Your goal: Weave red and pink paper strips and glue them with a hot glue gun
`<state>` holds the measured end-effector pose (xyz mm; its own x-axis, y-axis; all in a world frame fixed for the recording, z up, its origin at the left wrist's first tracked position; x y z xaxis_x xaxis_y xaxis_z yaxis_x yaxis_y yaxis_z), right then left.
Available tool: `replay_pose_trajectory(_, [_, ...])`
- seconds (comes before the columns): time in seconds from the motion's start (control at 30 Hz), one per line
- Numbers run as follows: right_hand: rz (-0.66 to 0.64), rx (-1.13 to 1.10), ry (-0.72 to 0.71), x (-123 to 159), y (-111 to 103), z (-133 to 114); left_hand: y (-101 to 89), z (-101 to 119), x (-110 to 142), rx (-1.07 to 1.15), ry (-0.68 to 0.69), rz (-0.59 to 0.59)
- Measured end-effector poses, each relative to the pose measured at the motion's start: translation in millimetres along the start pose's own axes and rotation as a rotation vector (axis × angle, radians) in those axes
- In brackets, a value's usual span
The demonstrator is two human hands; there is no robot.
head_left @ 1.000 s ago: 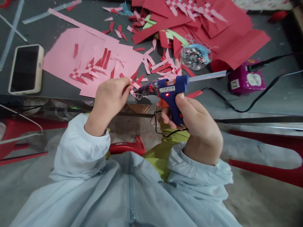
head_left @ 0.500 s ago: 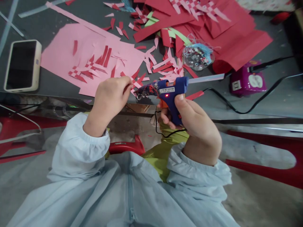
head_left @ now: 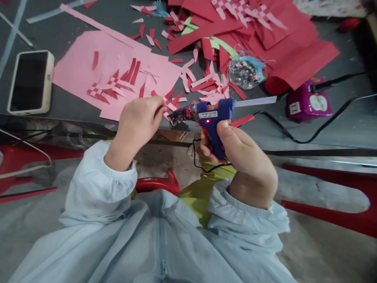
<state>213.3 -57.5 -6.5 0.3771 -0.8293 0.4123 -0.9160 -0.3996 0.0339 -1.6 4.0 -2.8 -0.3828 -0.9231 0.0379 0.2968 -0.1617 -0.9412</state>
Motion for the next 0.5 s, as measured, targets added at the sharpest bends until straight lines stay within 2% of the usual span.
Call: replay_pose_trajectory(0.5, [-0.007, 0.004, 0.003, 0.3, 0.9, 1.0, -1.8, 1.4, -0.5, -0.011, -0.02, -0.031])
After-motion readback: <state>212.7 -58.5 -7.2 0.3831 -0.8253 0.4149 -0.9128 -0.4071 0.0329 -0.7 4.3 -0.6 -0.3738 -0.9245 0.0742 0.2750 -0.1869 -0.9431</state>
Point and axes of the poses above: each hand's wrist, its own x-axis away from the middle knuckle, its own y-axis out of the palm, z = x × y, the point moved 2 cm from there along -x, towards the middle knuckle, and after that the axes turned 12 degrees about -z, right-handed, at the moved point
